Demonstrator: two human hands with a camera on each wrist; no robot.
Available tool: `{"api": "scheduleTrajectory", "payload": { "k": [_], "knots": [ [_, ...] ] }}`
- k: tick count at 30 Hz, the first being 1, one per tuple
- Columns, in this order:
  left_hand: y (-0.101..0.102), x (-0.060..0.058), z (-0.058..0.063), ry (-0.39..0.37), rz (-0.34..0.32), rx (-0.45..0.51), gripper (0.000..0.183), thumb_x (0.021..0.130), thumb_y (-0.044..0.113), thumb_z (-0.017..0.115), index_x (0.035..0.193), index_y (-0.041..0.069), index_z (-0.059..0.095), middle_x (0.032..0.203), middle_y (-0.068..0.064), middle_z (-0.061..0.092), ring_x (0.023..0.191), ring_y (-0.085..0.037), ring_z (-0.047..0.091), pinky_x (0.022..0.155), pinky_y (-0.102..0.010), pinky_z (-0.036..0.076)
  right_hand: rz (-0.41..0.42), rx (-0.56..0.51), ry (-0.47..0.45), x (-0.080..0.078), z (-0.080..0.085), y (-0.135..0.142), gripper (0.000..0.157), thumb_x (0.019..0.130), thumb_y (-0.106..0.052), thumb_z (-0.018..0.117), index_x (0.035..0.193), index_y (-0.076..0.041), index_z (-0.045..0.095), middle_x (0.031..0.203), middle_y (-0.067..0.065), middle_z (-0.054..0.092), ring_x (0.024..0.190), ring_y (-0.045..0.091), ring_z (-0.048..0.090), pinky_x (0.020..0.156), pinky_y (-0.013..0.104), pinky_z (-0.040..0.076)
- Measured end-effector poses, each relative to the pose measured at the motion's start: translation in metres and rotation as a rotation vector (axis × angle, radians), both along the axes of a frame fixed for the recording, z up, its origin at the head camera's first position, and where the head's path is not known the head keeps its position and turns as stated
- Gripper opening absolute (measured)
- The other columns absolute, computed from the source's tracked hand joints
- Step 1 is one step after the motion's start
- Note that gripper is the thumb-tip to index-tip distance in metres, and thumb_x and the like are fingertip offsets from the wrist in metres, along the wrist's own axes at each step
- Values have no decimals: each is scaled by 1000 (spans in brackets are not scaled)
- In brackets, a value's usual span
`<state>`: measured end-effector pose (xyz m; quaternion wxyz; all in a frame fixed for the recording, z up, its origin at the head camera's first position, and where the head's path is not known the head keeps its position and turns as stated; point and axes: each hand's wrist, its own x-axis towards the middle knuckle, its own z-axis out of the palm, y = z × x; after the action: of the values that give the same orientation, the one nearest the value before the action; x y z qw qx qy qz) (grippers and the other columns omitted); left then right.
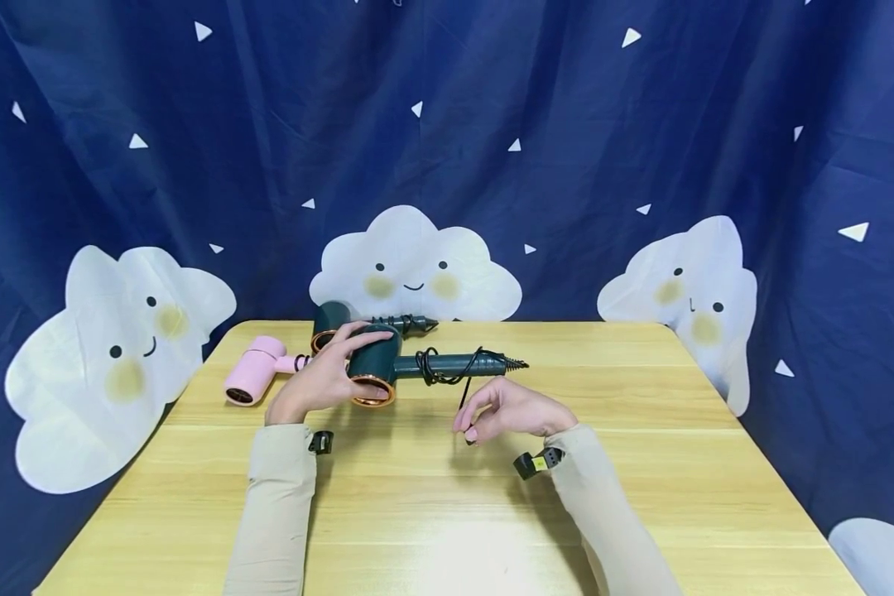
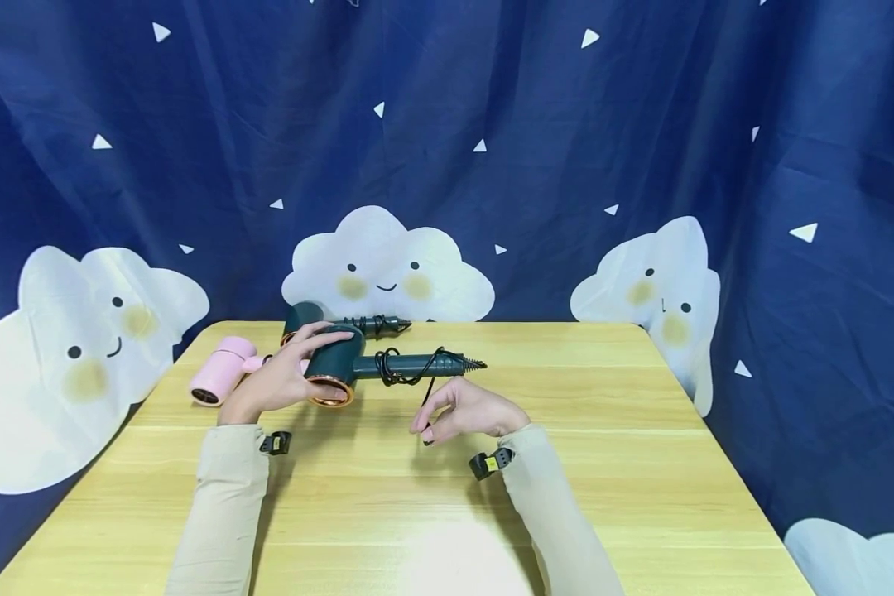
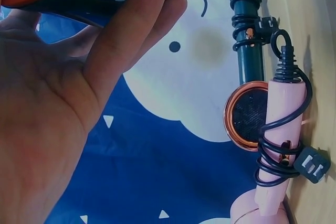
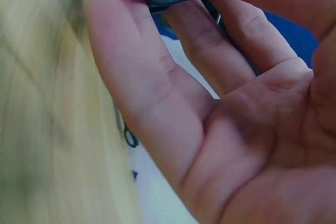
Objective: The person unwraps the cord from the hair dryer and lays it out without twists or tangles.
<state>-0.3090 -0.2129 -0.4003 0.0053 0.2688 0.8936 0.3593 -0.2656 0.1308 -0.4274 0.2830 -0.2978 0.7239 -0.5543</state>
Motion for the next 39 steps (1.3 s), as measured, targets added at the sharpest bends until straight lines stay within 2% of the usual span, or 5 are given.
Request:
{"api": "scheduleTrajectory", "payload": {
  "k": [9, 14, 20, 27, 39],
  "knots": [
    [-3, -1, 0, 6, 1, 7, 95, 69, 36, 97, 151, 40, 50, 170, -9, 22, 143, -48, 41, 108, -69, 42, -72, -24, -48, -14, -20, 14, 34, 88, 0, 77, 111, 21, 65, 122, 21, 74, 120, 32, 69, 97, 34, 57],
    [-2, 0, 2, -8, 11, 8, 95, 69, 37, 98, 150, 44, 50, 171, -6, 21, 144, -47, 39, 109, -68, 41, -106, -74, -27, -19, -26, 21, 37, 88, 1, 75, 121, 14, 66, 120, 16, 76, 113, 33, 70, 92, 34, 58],
    [-1, 0, 2, -4, -3, 2, 94, 70, 36, 97, 151, 41, 50, 170, -8, 21, 144, -48, 39, 108, -69, 43, -183, -98, -49, -23, -28, 32, 30, 91, 2, 72, 119, 9, 63, 110, 1, 73, 91, 14, 67, 85, 28, 54],
    [1, 3, 3, -18, -5, -1, 94, 71, 36, 97, 151, 45, 48, 171, -5, 20, 145, -47, 40, 107, -68, 43, -371, -143, -159, -22, -20, 40, 53, 89, 5, 74, 131, -12, 46, 118, 8, 54, 87, 18, 71, 80, 33, 56],
    [3, 4, 3, -18, -18, -2, 93, 72, 39, 96, 151, 46, 47, 170, -4, 20, 144, -47, 40, 106, -68, 44, -663, -258, -122, -25, -14, 50, 49, 93, 13, 50, 141, 19, 46, 99, -10, 71, 84, 2, 63, 70, 13, 48]
  ]
}}
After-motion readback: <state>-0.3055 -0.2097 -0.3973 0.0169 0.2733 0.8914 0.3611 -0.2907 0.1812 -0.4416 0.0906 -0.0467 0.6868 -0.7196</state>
